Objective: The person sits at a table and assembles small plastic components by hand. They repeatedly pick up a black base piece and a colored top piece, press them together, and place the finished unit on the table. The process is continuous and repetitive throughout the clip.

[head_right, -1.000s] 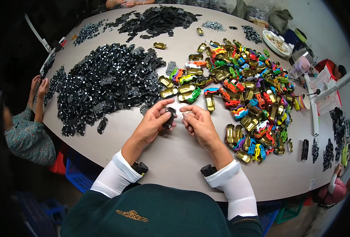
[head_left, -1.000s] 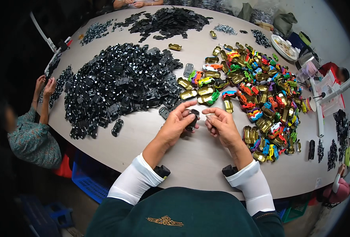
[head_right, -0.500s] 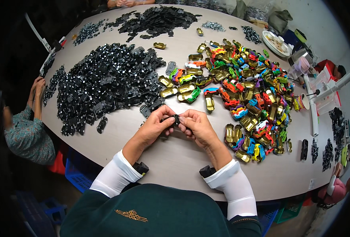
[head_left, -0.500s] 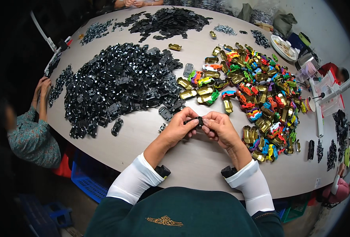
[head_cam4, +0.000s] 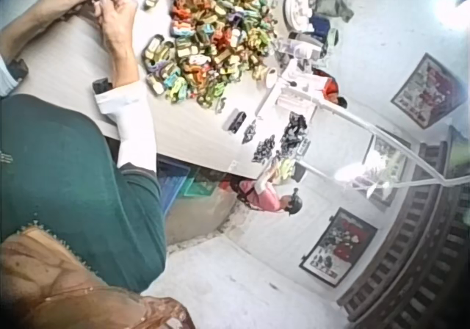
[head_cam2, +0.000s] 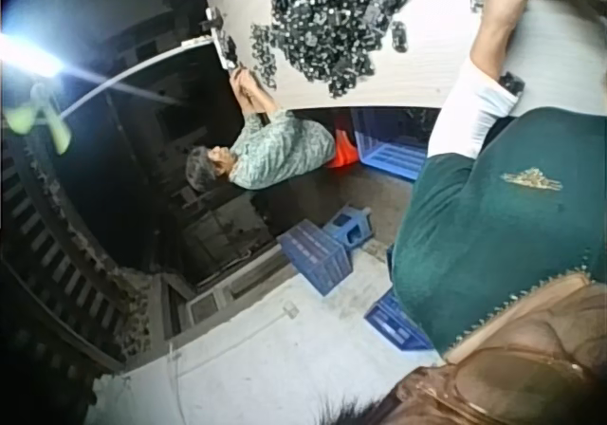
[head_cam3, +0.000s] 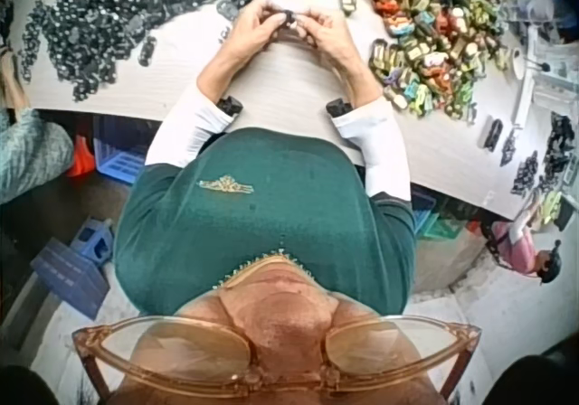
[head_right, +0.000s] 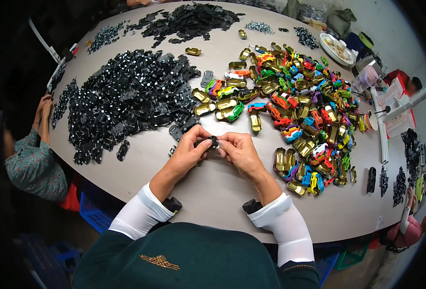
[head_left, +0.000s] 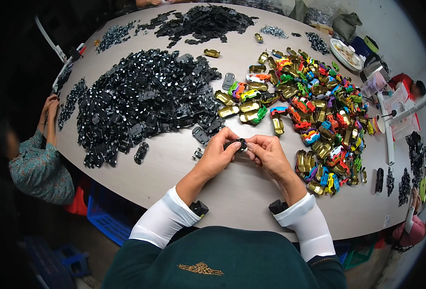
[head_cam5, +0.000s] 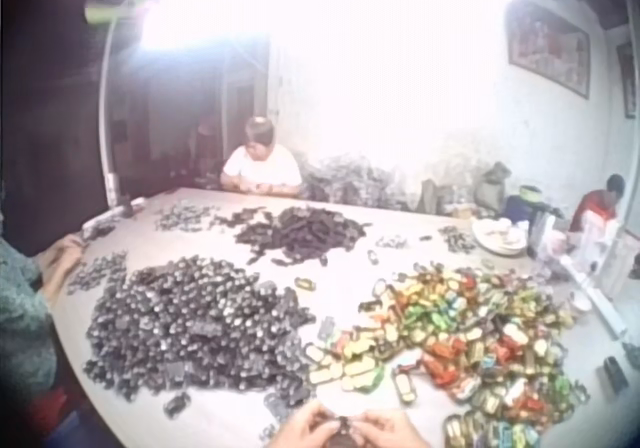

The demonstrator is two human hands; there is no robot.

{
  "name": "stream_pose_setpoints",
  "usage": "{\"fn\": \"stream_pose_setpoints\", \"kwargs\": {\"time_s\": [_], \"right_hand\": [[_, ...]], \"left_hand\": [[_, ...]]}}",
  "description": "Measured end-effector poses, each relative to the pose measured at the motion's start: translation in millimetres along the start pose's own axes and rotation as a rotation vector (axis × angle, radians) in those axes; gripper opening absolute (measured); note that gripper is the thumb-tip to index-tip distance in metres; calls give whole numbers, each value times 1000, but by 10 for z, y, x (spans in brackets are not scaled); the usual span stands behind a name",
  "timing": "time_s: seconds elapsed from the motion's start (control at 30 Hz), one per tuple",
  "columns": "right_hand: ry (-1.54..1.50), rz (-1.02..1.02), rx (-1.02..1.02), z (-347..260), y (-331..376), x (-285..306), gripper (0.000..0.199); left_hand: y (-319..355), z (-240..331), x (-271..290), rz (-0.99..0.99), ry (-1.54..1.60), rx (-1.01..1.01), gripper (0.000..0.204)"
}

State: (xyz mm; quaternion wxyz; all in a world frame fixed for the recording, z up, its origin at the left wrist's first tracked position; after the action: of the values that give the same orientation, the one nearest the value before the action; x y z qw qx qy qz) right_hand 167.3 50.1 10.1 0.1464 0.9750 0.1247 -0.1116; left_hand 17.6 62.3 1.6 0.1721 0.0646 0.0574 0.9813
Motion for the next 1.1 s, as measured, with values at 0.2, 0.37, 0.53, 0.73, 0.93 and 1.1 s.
{"fn": "stream_pose_setpoints", "kwargs": {"time_s": [0.2, 0.37, 0.53, 0.73, 0.93, 1.1], "right_hand": [[70, 42, 50, 33, -3, -43, 13], [268, 122, 211, 236, -35, -11, 15], [199, 19, 33, 54, 38, -157, 12], [747, 473, 539, -277, -67, 584, 8], [1312, 705, 428, -456, 126, 519, 23], [1501, 680, 384, -308, 25, 616, 10]], "left_hand": [[1, -28, 15, 88, -205, -157, 10], [83, 87, -11, 161, -406, -267, 12], [255, 134, 95, 189, -393, -164, 13], [1362, 403, 1047, 263, -459, -54, 16], [2842, -196, 2092, 529, -924, 478, 26], [2689, 18, 1929, 558, -1044, 290, 29]]}}
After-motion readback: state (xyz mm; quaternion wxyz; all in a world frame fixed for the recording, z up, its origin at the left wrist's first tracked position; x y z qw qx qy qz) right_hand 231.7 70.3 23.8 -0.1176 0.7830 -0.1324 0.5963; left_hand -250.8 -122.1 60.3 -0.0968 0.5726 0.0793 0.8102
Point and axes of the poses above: each hand's wrist, its own y-axis away from the middle knuckle, its own x-axis out of the back of the hand, z = x × y, the point moved 5 cm from there along -y, towards the middle knuckle, and after that the axes turned 6 degrees about -y, right-handed, at the moved point
